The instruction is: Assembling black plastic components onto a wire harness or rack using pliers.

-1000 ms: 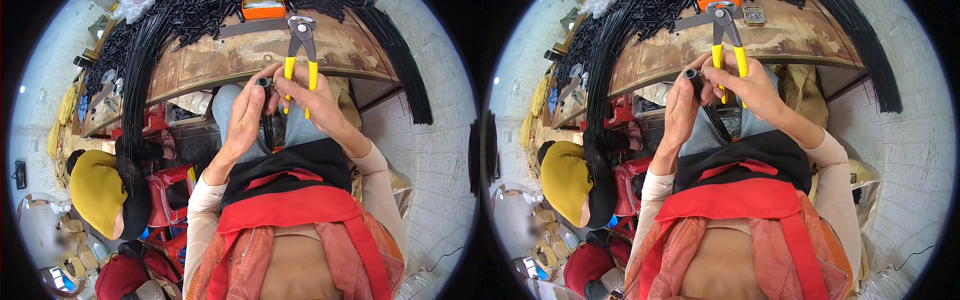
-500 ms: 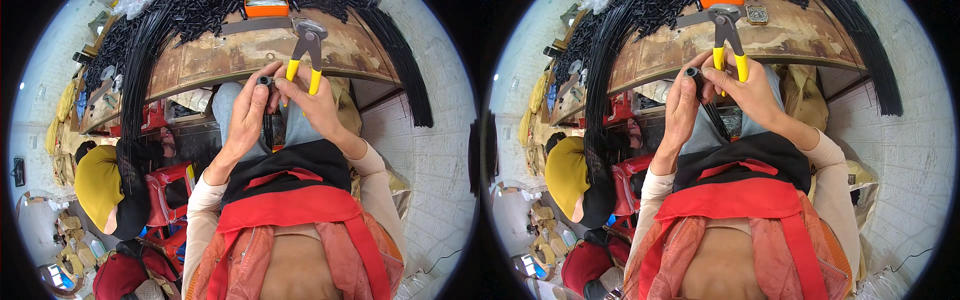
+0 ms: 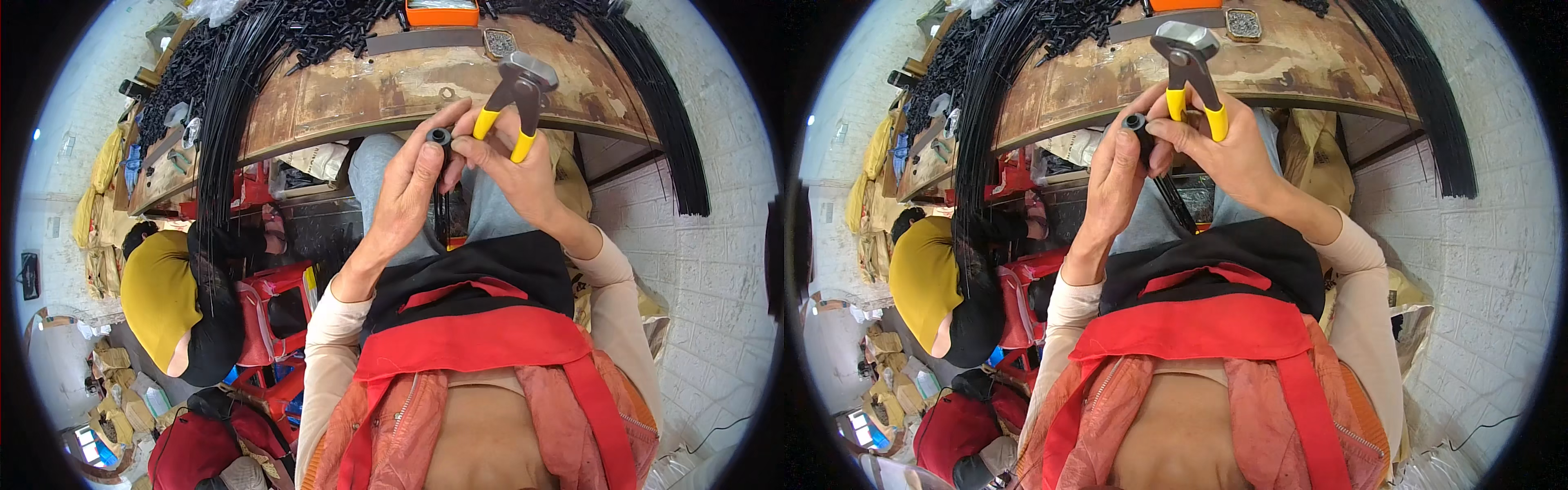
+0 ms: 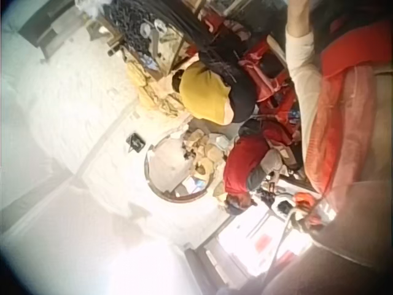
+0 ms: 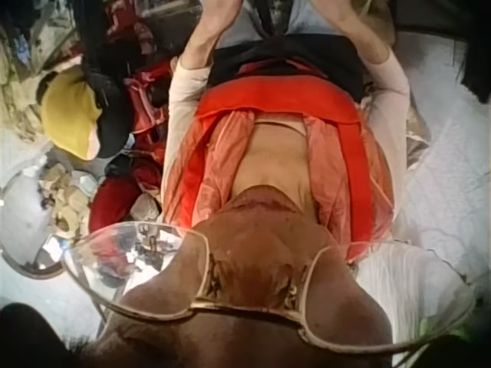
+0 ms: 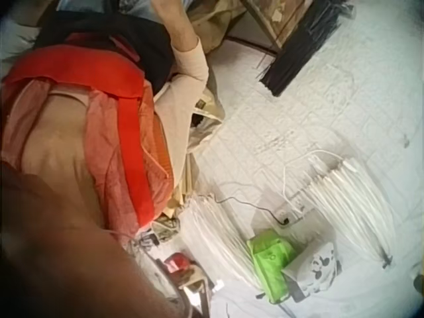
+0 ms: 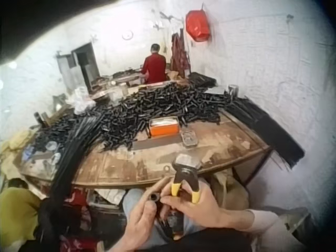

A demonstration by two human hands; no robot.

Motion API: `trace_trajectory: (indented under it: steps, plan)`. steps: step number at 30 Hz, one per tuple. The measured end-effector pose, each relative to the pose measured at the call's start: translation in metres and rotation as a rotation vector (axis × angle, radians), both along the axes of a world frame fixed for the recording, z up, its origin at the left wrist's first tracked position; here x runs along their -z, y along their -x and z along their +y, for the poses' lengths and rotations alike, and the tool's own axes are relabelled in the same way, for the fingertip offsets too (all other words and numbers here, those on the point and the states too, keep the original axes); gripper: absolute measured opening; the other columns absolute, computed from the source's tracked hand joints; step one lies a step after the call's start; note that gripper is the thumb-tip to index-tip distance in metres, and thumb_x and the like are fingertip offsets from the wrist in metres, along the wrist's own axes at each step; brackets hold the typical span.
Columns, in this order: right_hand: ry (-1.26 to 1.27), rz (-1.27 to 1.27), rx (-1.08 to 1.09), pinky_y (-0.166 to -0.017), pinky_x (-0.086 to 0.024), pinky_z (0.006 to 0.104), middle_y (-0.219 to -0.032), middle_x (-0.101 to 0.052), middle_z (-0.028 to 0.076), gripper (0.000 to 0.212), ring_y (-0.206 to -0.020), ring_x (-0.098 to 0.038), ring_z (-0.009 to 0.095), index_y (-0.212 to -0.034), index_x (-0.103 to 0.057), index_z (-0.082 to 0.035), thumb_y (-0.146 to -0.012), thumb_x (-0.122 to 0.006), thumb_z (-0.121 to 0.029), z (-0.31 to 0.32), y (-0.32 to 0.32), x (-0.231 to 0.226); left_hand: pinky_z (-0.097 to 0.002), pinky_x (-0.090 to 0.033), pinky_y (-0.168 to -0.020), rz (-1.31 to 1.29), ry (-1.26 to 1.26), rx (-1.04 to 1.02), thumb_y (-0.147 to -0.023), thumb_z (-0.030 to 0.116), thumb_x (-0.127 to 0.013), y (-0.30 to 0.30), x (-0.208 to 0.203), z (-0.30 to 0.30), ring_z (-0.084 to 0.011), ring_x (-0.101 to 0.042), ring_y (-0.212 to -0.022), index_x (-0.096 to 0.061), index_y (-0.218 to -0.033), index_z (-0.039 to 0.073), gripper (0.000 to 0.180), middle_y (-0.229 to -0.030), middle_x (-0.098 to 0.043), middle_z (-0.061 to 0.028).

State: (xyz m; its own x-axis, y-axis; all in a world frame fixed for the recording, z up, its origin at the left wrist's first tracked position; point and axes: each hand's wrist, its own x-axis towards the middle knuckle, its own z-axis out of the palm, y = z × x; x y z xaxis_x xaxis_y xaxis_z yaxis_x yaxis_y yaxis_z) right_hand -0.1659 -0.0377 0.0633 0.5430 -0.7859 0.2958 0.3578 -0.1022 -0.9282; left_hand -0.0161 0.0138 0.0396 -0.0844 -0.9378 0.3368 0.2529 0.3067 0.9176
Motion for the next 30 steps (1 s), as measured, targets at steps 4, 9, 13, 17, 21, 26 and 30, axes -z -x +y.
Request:
trace_trajectory:
  steps: [4, 9, 13, 17, 21, 26, 30]
  plan:
    - [0.142, 0.052, 0.051, -0.063, -0.044, 0.023, -0.08, -0.059, 0.002, 0.016, -0.068, -0.054, 0.007, -0.098, -0.058, 0.0, -0.095, -0.061, -0.015, -0.018, 0.001, -0.016, -0.021, -0.032, -0.061, 0.102, -0.051, 0.078, -0.104, 0.042, -0.035, -0.007, -0.005, -0.005, -0.0075, -0.036, -0.067, -0.034, -0.145, -0.001, 0.059, -0.073, -0.041, 0.0022]
    - [-0.026, 0.627, -0.138, -0.045, -0.037, 0.0245, -0.063, -0.056, 0.003, 0.026, -0.048, -0.048, 0.007, -0.106, -0.055, 0.0, -0.099, -0.052, -0.025, -0.015, 0.049, -0.039, -0.0222, -0.031, -0.059, 0.094, -0.014, 0.04, -0.104, 0.043, -0.034, -0.021, 0.001, -0.014, -0.0076, -0.035, -0.064, -0.041, -0.136, -0.001, 0.055, -0.072, -0.04, 0.0014]
    - [0.012, 0.982, -0.247, -0.044, -0.038, 0.0252, -0.065, -0.059, 0.005, 0.028, -0.046, -0.05, 0.009, -0.113, -0.054, 0.001, -0.099, -0.052, -0.023, -0.002, 0.065, -0.055, -0.0221, -0.029, -0.057, -0.012, -0.01, 0.086, -0.104, 0.043, -0.034, -0.008, 0.002, -0.018, -0.0068, -0.035, -0.062, -0.048, -0.115, 0.0, 0.047, -0.071, -0.041, 0.0016]
    - [0.035, 0.959, -0.287, -0.049, -0.043, 0.0243, -0.071, -0.063, 0.006, 0.031, -0.052, -0.056, 0.01, -0.116, -0.052, 0.003, -0.099, -0.052, -0.023, -0.002, 0.065, -0.056, -0.0222, -0.028, -0.057, 0.034, -0.012, 0.125, -0.104, 0.043, -0.034, -0.013, 0.002, -0.015, -0.0063, -0.034, -0.064, -0.048, -0.106, 0.001, 0.045, -0.07, -0.041, 0.0018]
    - [0.068, 0.797, -0.309, -0.058, -0.048, 0.0241, -0.08, -0.064, 0.006, 0.031, -0.061, -0.061, 0.01, -0.117, -0.051, 0.002, -0.099, -0.053, -0.024, -0.007, 0.073, -0.055, -0.0222, -0.028, -0.057, 0.012, -0.004, 0.128, -0.104, 0.044, -0.034, -0.008, -0.004, -0.014, -0.0065, -0.033, -0.064, -0.048, -0.106, 0.001, 0.045, -0.071, -0.041, 0.0018]
    - [-0.151, 0.936, -0.45, -0.058, -0.048, 0.0252, -0.074, -0.062, 0.004, 0.027, -0.059, -0.06, 0.01, -0.105, -0.056, 0.001, -0.099, -0.051, -0.024, -0.016, 0.071, -0.088, -0.0223, -0.028, -0.057, -0.098, 0.013, 0.129, -0.104, 0.043, -0.034, -0.006, -0.008, -0.005, -0.0068, -0.031, -0.064, -0.048, -0.106, 0.002, 0.044, -0.07, -0.04, 0.002]
    - [-0.148, 0.987, -0.512, -0.046, -0.044, 0.0264, -0.056, -0.054, 0.004, 0.045, -0.048, -0.055, 0.012, -0.073, -0.058, 0.0, -0.099, -0.051, -0.037, -0.019, 0.067, -0.078, -0.0222, -0.027, -0.057, -0.121, -0.016, 0.085, -0.105, 0.042, -0.034, -0.011, -0.007, 0.0, -0.0067, -0.032, -0.064, -0.048, -0.106, 0.001, 0.043, -0.07, -0.04, 0.0023]
